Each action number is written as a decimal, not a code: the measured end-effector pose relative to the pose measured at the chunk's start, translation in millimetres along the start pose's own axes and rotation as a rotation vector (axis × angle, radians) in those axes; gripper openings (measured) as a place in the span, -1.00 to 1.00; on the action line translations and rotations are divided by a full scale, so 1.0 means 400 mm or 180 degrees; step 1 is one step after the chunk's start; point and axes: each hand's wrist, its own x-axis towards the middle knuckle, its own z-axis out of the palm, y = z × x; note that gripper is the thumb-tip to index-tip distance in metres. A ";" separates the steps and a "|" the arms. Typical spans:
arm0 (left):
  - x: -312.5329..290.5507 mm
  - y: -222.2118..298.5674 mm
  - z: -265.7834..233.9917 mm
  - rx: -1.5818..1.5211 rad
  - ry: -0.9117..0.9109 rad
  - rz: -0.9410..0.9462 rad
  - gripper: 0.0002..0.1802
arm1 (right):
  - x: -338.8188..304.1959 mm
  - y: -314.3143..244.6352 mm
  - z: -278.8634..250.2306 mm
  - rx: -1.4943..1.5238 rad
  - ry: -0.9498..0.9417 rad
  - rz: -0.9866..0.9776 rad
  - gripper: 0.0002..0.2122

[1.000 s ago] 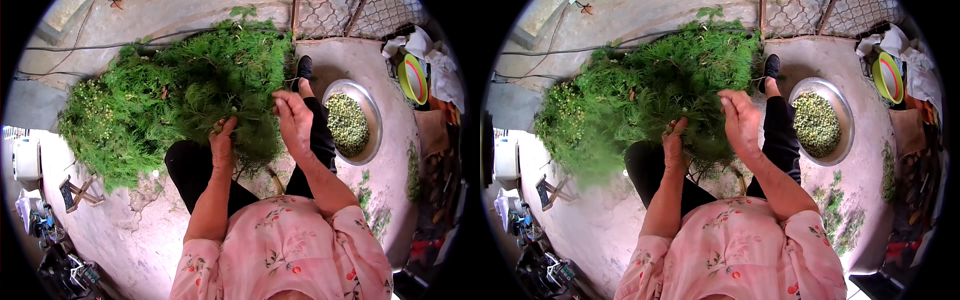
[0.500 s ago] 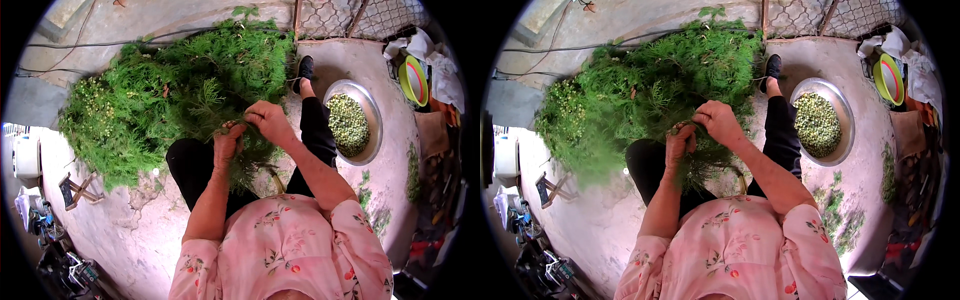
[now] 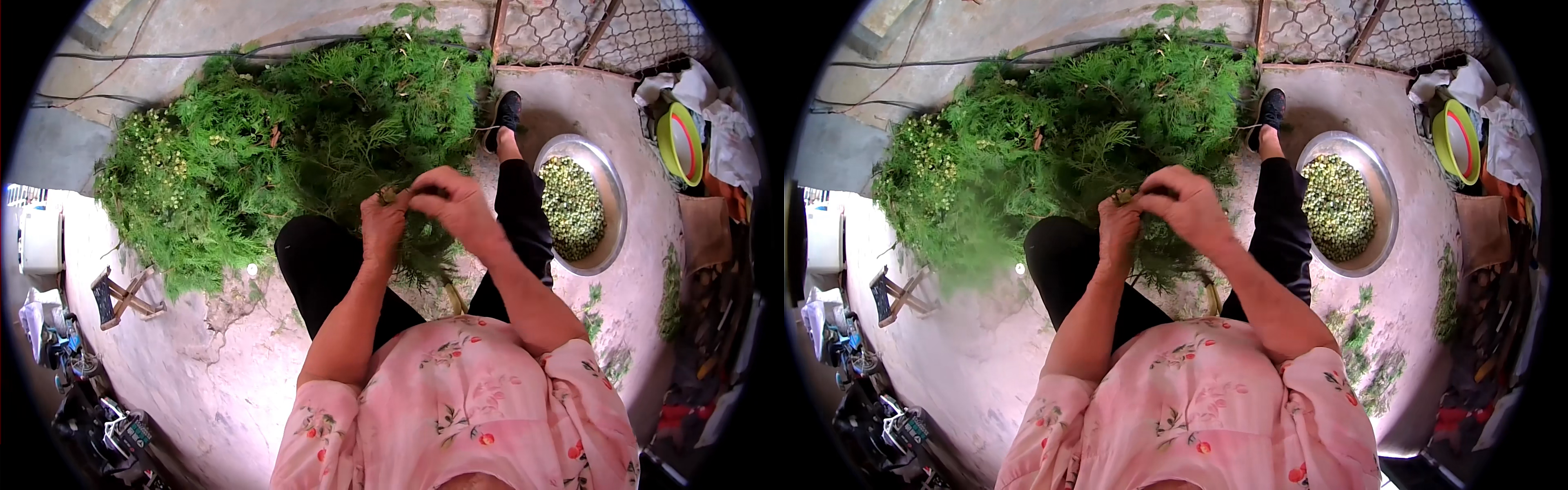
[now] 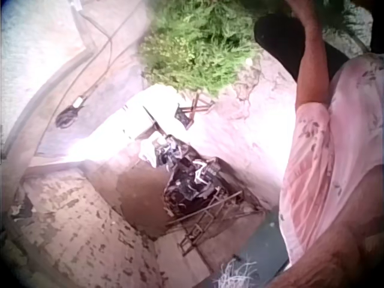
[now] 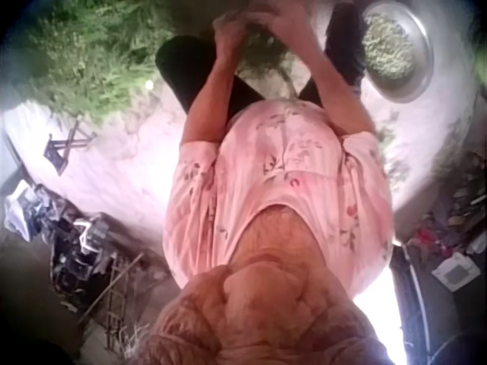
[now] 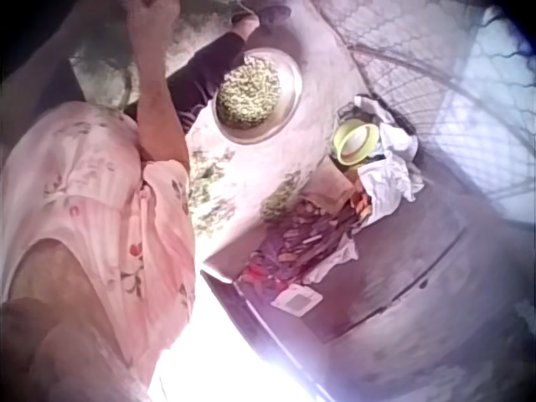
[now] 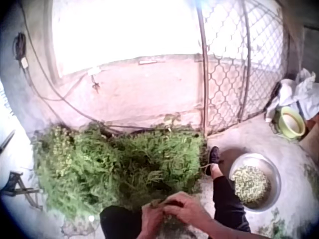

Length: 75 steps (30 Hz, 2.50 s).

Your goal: The person sits on the ground and plucks small green seeds from branches by hand, collecting them into a metal bowl.

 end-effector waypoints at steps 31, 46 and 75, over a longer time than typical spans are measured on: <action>-0.008 0.024 0.032 0.0405 -0.0042 -0.0833 -0.94 | -0.068 0.014 -0.157 -0.0311 0.0439 0.0170 -0.98; 0.072 0.024 -0.060 -0.2982 -0.0954 -0.0852 -0.75 | -0.105 0.164 -0.297 -0.2039 -0.0410 0.0024 -0.47; 0.056 -0.055 -0.051 -0.2069 0.0804 -0.0434 -0.88 | 0.036 0.064 -0.070 0.2720 0.0706 0.0143 -0.60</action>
